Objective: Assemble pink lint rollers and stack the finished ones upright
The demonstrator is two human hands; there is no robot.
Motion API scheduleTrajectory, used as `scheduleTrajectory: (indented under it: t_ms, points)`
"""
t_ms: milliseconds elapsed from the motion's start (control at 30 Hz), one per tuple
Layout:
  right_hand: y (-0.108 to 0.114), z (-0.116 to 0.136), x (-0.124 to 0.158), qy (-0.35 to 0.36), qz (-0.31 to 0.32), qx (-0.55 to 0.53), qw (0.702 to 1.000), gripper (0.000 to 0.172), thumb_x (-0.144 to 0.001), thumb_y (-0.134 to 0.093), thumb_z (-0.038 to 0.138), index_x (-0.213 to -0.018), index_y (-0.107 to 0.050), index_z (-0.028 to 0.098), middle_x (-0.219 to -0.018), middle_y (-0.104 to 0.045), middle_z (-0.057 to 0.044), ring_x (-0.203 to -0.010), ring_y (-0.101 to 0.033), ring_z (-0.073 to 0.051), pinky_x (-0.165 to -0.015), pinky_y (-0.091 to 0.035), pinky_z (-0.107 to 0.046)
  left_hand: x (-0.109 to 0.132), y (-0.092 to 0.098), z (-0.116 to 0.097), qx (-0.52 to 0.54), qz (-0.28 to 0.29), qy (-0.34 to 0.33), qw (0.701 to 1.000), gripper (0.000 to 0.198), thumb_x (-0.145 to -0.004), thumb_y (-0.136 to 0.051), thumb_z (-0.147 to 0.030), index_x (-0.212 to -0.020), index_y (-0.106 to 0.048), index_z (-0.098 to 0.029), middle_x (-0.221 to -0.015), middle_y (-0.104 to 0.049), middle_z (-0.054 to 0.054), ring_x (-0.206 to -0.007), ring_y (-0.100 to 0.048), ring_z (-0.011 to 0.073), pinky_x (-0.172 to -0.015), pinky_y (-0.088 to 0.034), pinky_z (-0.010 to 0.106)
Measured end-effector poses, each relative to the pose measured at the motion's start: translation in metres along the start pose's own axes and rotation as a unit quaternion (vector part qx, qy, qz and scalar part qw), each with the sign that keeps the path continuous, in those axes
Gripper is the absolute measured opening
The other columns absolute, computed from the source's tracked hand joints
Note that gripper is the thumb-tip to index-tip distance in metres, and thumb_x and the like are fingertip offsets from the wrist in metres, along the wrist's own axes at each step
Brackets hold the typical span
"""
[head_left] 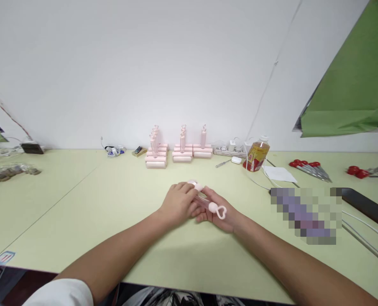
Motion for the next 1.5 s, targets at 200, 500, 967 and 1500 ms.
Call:
scheduleTrajectory:
  t_ms: [200, 500, 967, 1500]
  points:
    - [0.028, 0.005, -0.005, 0.017, -0.076, 0.057, 0.995, 0.057, -0.072, -0.074, 0.025, -0.123, -0.048, 0.024, -0.066, -0.063, 0.005, -0.046, -0.055, -0.011, -0.037, -0.039, -0.019, -0.001, 0.012, 0.004, 0.161, -0.025, -0.045, 0.986, 0.031, -0.082, -0.047, -0.016, -0.109, -0.062, -0.022, -0.120, -0.063, 0.008, -0.113, -0.057, 0.0209, -0.101, -0.044, 0.036]
    - [0.023, 0.018, -0.003, 0.089, -0.091, 0.125, 0.984, 0.105, -0.061, -0.072, 0.014, -0.148, -0.016, 0.027, -0.087, -0.071, 0.002, -0.042, -0.049, -0.007, -0.039, -0.036, -0.019, 0.001, -0.035, 0.092, 0.522, 0.103, 0.273, 0.802, 0.050, -0.074, -0.066, -0.047, -0.113, -0.057, -0.017, -0.087, -0.065, 0.005, -0.070, -0.061, 0.0161, -0.058, -0.047, 0.026]
    - [0.034, 0.025, 0.003, 0.079, -0.181, 0.109, 0.974, 0.089, -0.058, -0.067, 0.015, -0.138, -0.031, 0.028, -0.094, -0.072, -0.001, -0.041, -0.051, -0.009, -0.036, -0.040, -0.023, 0.002, 0.017, 0.169, 0.096, -0.004, 0.191, 0.977, 0.043, -0.073, -0.058, -0.023, -0.115, -0.064, -0.021, -0.125, -0.058, 0.007, -0.117, -0.055, 0.0277, -0.104, -0.042, 0.043]
    - [0.043, 0.034, 0.007, 0.125, -0.194, 0.097, 0.968, 0.032, -0.074, -0.069, 0.036, -0.098, -0.053, 0.023, -0.081, -0.062, 0.001, -0.057, -0.055, -0.011, -0.044, -0.049, -0.024, 0.003, -0.031, 0.079, 0.533, -0.009, 0.285, 0.797, 0.046, -0.067, -0.073, -0.047, -0.097, -0.060, -0.016, -0.062, -0.051, -0.004, -0.045, -0.043, 0.0081, -0.036, -0.030, 0.019]
Point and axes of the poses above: each hand's wrist, its own x-axis away from the middle knuckle, its own y-axis out of the back of the hand, z = x × y, the point moved 10 cm from there along -x, towards the middle knuckle
